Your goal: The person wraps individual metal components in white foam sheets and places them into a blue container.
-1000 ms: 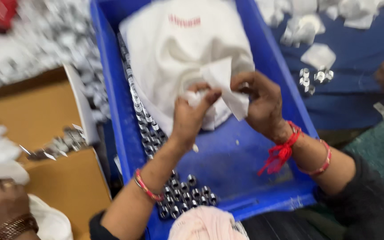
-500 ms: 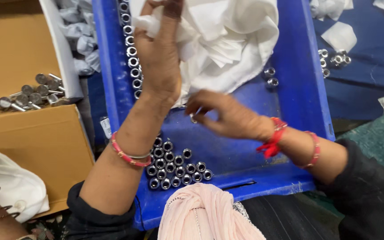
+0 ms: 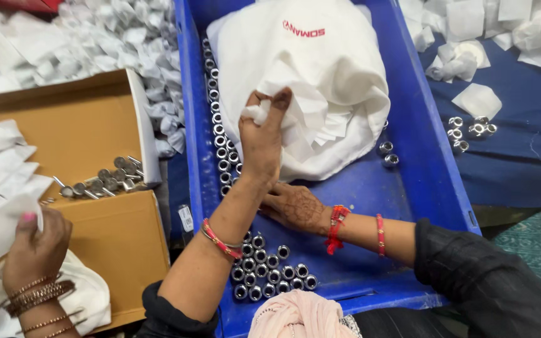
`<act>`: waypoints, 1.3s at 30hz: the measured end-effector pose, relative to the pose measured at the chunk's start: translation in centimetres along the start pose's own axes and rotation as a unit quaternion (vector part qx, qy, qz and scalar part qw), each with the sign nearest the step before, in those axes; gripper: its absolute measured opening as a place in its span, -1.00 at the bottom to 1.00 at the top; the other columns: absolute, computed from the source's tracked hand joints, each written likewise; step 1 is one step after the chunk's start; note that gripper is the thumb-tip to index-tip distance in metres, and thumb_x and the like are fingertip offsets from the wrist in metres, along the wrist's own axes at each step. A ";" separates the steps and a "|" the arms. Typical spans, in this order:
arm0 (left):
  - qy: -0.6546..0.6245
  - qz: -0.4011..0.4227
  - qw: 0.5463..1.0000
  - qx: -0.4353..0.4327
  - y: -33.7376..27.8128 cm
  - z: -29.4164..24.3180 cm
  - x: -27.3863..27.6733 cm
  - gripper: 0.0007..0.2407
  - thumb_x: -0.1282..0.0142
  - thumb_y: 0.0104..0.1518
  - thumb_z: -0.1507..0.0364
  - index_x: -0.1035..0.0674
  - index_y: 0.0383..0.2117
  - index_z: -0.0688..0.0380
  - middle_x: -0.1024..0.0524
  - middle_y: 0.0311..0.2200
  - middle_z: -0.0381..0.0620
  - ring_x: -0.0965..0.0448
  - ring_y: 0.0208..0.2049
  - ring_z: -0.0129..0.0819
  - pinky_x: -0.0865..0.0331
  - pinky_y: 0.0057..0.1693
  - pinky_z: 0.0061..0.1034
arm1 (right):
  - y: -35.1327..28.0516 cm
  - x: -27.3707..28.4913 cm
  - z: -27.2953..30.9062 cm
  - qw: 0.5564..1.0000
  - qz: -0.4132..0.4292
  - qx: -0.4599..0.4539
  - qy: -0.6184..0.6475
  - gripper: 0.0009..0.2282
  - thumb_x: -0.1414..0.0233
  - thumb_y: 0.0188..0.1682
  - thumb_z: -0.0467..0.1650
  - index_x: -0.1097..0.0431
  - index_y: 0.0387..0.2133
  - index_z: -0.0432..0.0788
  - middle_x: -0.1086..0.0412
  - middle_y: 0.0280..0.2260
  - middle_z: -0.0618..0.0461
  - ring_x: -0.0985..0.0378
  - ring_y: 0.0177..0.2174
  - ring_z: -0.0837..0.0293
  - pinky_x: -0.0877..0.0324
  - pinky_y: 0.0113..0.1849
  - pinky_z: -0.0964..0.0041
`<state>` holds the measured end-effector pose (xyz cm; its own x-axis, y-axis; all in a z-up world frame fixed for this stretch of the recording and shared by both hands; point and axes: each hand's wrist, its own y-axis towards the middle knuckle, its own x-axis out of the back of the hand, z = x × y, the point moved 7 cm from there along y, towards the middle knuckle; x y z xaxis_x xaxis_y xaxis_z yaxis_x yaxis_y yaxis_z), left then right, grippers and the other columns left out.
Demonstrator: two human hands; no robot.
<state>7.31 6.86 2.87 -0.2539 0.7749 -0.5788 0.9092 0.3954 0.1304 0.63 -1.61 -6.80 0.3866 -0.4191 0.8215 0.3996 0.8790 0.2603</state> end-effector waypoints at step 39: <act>0.073 -0.112 0.990 0.054 -7.8 1.2 3.1 -0.66 -0.21 0.20 0.32 -0.48 0.01 0.24 -0.53 -0.16 -0.14 -0.53 -0.15 -0.46 -0.44 0.02 -0.53 | -3.9 19.4 1.1 0.944 -0.187 -0.084 0.259 -0.74 -0.14 -0.13 -0.60 -0.51 -0.15 -0.20 -0.48 -0.07 0.00 -0.66 -0.13 0.20 -0.54 -0.13 0.38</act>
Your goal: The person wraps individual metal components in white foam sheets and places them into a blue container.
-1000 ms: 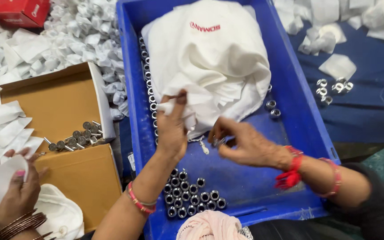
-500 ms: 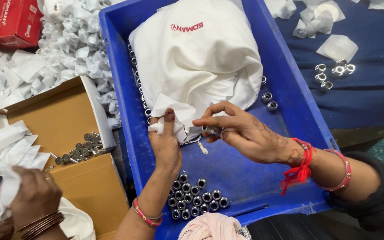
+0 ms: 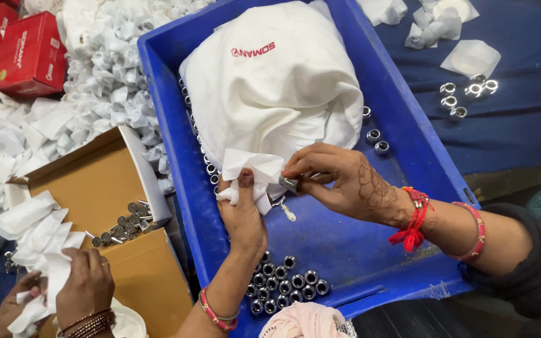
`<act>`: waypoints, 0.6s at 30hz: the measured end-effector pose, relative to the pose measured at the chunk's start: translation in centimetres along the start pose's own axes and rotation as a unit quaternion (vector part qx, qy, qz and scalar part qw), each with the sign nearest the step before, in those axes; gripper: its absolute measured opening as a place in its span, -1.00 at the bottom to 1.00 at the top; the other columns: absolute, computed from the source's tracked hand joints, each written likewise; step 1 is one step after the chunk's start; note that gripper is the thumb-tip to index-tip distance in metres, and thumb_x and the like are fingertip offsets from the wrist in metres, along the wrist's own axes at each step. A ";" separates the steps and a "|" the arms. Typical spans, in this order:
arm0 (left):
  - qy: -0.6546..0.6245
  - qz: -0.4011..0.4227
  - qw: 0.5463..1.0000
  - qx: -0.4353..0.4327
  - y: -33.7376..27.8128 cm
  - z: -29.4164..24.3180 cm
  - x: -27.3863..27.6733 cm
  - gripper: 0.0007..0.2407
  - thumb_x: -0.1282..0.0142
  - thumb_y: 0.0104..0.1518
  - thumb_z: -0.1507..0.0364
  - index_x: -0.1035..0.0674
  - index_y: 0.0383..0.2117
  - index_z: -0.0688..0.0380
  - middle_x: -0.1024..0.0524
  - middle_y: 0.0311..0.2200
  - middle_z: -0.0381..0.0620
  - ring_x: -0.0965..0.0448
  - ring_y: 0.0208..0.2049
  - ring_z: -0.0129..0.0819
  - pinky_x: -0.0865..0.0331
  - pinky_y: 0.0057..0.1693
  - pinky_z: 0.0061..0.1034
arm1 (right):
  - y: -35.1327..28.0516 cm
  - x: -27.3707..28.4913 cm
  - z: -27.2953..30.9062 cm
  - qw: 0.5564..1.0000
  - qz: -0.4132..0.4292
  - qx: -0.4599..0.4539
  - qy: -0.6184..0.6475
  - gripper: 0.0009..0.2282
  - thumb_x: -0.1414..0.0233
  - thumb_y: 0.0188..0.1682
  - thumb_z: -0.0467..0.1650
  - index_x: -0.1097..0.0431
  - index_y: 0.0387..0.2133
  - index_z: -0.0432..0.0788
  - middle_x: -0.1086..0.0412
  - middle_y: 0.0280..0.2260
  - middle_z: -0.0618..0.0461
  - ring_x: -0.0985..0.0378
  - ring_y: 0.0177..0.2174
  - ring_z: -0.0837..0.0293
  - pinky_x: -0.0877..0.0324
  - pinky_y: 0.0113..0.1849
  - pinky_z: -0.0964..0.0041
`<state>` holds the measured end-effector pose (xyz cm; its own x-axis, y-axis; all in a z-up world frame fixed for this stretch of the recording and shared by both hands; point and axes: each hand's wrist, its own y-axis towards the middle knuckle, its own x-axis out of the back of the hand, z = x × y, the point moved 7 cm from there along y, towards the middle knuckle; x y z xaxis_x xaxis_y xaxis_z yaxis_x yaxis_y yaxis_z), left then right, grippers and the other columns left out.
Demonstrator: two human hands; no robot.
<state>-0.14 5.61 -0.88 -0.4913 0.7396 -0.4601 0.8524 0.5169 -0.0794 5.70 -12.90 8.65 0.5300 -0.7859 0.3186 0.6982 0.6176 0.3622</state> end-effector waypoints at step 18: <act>-0.012 0.114 0.993 0.021 -1.0 1.5 -1.4 -0.67 -0.24 0.19 0.38 -0.46 0.01 0.22 -0.55 -0.17 -0.15 -0.53 -0.19 -0.51 -0.46 -0.07 -0.60 | 0.6 0.3 -2.7 0.998 -0.044 0.042 0.020 -0.80 -0.16 -0.14 -0.61 -0.25 -0.43 -0.18 -0.46 0.07 -0.10 -0.53 0.10 0.06 -0.49 0.07 0.19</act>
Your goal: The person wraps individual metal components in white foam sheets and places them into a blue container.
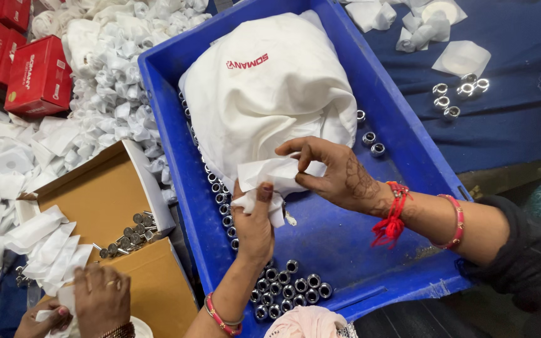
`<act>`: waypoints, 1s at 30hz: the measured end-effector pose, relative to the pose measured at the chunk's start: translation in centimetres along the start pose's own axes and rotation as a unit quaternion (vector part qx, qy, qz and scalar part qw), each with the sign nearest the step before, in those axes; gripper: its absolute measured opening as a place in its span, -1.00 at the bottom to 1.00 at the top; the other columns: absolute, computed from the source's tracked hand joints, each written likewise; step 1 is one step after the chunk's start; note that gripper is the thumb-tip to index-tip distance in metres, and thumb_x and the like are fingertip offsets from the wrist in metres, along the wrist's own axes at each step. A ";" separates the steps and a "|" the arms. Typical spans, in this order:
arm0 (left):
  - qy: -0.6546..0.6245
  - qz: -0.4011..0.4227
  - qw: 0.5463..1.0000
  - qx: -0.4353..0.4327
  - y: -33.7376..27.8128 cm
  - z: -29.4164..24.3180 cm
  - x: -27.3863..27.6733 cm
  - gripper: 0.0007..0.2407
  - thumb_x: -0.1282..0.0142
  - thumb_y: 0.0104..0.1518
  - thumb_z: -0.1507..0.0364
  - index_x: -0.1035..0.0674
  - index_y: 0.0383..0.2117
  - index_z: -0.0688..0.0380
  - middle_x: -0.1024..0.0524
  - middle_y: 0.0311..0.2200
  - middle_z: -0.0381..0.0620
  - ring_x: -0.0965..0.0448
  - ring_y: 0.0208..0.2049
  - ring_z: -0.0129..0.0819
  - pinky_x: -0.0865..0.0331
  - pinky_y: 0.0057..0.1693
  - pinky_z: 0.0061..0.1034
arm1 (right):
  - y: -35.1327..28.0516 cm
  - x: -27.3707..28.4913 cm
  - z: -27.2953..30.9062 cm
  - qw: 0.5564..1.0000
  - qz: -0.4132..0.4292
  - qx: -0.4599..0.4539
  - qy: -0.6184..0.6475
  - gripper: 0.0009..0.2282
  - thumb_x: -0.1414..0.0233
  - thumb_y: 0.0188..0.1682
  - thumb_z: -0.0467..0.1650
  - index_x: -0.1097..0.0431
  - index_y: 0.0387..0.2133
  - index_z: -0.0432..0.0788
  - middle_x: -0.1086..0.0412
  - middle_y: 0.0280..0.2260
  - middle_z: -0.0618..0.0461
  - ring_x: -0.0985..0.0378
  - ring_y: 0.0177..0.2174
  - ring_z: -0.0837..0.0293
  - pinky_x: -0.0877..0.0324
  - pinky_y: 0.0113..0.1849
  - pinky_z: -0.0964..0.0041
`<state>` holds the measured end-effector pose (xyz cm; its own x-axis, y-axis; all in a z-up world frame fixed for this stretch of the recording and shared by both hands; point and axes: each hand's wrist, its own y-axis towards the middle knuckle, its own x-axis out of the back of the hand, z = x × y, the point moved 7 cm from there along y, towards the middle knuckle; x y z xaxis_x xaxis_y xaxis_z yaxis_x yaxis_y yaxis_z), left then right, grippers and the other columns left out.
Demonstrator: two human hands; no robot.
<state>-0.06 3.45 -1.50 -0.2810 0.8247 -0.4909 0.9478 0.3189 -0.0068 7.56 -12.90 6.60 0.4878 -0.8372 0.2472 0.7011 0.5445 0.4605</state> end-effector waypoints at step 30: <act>0.233 0.167 0.956 -0.055 -2.3 -2.3 -3.3 -0.58 -0.17 0.29 0.13 -0.37 -0.01 0.24 -0.48 -0.21 -0.14 -0.50 -0.23 -0.50 -0.45 -0.11 -0.64 | -0.9 -1.4 0.1 0.993 0.097 -0.066 0.016 -0.81 -0.27 -0.18 -0.47 -0.37 -0.43 -0.26 -0.41 -0.49 0.04 -0.46 -0.45 0.24 -0.43 -0.36 0.34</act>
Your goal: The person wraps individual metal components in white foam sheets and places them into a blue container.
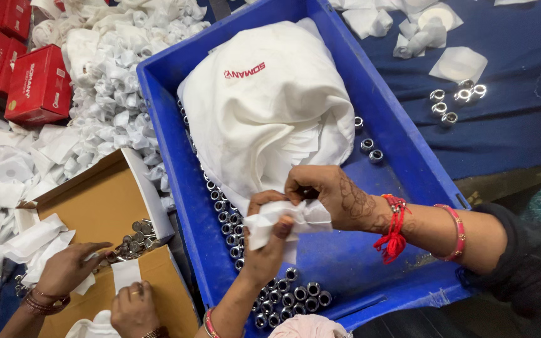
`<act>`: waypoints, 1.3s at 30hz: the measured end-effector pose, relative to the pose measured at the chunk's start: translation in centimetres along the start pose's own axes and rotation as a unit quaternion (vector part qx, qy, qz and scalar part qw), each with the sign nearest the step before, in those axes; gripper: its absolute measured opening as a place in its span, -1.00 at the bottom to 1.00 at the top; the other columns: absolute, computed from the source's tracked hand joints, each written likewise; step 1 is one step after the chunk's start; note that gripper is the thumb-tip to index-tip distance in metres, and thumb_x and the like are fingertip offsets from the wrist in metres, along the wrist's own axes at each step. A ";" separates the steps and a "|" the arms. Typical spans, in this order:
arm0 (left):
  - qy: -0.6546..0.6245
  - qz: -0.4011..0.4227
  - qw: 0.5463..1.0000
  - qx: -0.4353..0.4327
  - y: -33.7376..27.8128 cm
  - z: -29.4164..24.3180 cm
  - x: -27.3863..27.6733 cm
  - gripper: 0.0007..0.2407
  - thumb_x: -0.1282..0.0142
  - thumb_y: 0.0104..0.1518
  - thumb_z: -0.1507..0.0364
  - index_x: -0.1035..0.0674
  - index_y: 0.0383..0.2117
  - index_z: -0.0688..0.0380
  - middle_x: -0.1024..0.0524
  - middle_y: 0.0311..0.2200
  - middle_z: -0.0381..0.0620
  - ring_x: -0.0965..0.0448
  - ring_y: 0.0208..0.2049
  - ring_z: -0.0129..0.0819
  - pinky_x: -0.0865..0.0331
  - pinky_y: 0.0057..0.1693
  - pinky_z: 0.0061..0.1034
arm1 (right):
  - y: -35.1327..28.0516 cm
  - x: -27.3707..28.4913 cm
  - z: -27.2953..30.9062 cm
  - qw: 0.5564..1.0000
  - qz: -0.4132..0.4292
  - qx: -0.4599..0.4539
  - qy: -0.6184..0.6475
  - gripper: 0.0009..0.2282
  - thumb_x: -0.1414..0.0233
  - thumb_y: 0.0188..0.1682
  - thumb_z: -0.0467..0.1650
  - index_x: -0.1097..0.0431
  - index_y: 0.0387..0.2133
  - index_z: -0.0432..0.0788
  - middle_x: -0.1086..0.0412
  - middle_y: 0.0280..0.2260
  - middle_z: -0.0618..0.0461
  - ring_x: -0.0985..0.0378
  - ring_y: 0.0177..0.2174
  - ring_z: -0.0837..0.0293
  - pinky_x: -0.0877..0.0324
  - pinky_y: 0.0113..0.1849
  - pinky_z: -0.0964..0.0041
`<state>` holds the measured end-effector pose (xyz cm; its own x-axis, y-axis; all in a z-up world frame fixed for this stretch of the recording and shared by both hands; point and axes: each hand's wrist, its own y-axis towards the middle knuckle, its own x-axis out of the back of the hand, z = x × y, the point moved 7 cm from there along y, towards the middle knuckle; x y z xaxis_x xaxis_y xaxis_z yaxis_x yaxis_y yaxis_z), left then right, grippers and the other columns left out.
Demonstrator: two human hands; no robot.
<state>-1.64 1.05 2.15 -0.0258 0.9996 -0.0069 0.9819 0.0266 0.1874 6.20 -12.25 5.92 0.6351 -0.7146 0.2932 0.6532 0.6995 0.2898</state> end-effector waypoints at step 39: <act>0.024 -0.001 1.000 -0.016 -0.3 0.1 0.8 -0.63 0.12 0.38 0.15 -0.30 0.01 0.25 -0.41 -0.38 -0.15 -0.41 -0.36 -0.52 -0.35 -0.22 -0.64 | -0.3 -0.4 -0.6 0.994 -0.023 -0.095 0.057 -0.81 -0.20 -0.10 -0.51 -0.54 -0.20 -0.24 -0.58 -0.28 -0.01 -0.66 -0.22 0.26 -0.59 -0.16 0.38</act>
<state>-1.90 1.87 2.03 -0.0382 0.9985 0.0400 0.9754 0.0286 0.2186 5.96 -12.15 5.15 0.6382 -0.7499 0.1745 0.7422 0.6595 0.1196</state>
